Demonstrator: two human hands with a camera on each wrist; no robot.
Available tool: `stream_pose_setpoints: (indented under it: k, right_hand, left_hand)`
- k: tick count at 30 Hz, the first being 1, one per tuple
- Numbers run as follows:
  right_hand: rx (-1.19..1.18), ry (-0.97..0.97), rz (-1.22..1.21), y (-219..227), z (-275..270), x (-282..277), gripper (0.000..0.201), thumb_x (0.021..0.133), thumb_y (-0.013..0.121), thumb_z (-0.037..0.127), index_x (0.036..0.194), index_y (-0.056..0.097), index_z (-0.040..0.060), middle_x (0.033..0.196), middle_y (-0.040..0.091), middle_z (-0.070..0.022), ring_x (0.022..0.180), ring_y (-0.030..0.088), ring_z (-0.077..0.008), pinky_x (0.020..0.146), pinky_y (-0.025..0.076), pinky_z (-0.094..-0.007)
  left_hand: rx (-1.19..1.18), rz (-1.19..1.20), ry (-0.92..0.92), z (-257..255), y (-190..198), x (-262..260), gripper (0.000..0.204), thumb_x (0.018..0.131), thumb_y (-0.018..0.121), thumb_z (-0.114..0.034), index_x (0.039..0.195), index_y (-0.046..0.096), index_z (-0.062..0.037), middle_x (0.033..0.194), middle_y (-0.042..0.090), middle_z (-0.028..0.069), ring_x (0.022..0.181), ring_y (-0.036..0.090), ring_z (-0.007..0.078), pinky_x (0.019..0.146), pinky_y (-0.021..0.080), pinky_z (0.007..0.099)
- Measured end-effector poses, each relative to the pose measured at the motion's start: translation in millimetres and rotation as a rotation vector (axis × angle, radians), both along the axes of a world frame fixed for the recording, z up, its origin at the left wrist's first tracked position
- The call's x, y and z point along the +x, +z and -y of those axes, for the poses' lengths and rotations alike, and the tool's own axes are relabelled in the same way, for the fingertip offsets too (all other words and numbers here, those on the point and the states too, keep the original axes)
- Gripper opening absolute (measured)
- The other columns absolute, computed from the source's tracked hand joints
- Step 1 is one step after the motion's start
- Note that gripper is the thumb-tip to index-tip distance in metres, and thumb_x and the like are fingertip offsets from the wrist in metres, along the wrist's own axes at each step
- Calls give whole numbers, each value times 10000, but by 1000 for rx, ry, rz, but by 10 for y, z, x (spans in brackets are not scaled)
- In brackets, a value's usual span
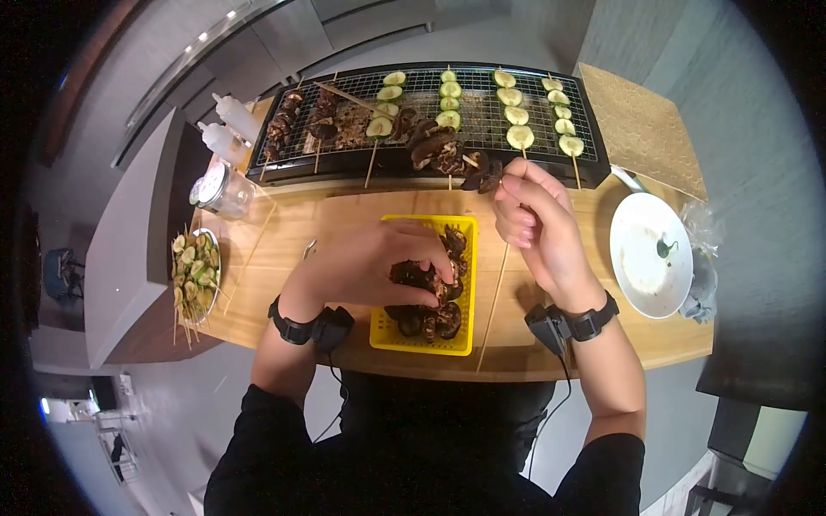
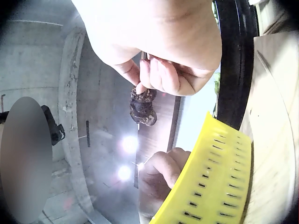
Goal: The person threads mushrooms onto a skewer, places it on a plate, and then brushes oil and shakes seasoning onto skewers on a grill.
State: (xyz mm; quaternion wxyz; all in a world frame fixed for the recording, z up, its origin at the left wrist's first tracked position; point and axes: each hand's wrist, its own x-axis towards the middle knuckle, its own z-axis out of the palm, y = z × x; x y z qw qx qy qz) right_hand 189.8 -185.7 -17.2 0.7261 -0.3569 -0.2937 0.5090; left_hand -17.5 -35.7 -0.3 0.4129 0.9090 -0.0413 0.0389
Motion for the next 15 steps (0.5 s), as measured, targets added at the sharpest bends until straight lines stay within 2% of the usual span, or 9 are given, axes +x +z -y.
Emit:
stream_pose_setpoints:
  k: [3, 6, 9, 13, 15]
  right_hand:
    - [-10, -4, -8, 5, 0, 6, 142, 1040, 534, 132, 921, 554, 58, 643, 352, 80, 533, 286, -23, 482, 235, -206]
    - [-14, -9, -21, -7, -3, -2, 142, 1039, 535, 130, 918, 557, 58, 645, 355, 79, 536, 290, -24, 485, 240, -205]
    - [-7, 8, -18, -10, 0, 9, 144, 1039, 536, 130, 916, 561, 59, 647, 357, 78, 539, 294, -25, 487, 244, -203]
    - [-11, 0, -20, -6, 3, -3, 145, 1039, 542, 134, 917, 565, 58, 647, 358, 78, 540, 298, -25, 487, 247, -201]
    - [-13, -1, -20, -19, 0, 10, 145, 1038, 545, 137, 919, 567, 58, 646, 359, 78, 539, 300, -25, 487, 249, -200]
  left_hand:
    - [-44, -5, -6, -15, -8, 5, 241, 830, 840, -163, 1017, 715, -76, 953, 692, 51, 910, 677, 206, 799, 539, 333]
    - [-183, 2, 67, 6, 13, -2, 236, 831, 850, -141, 1009, 710, -73, 952, 688, 38, 880, 679, 178, 783, 531, 313]
    - [-194, 101, 135, -36, 7, 11, 220, 862, 832, -93, 1027, 690, -62, 961, 690, 18, 894, 689, 137, 769, 527, 285]
    - [-443, 248, 260, -145, -94, 54, 221, 914, 766, -9, 1089, 632, -17, 991, 688, 26, 986, 692, 107, 799, 534, 242]
    - [-705, 351, 346, -185, -174, 94, 218, 918, 756, 7, 1093, 629, -15, 1003, 688, 30, 976, 688, 103, 810, 536, 240]
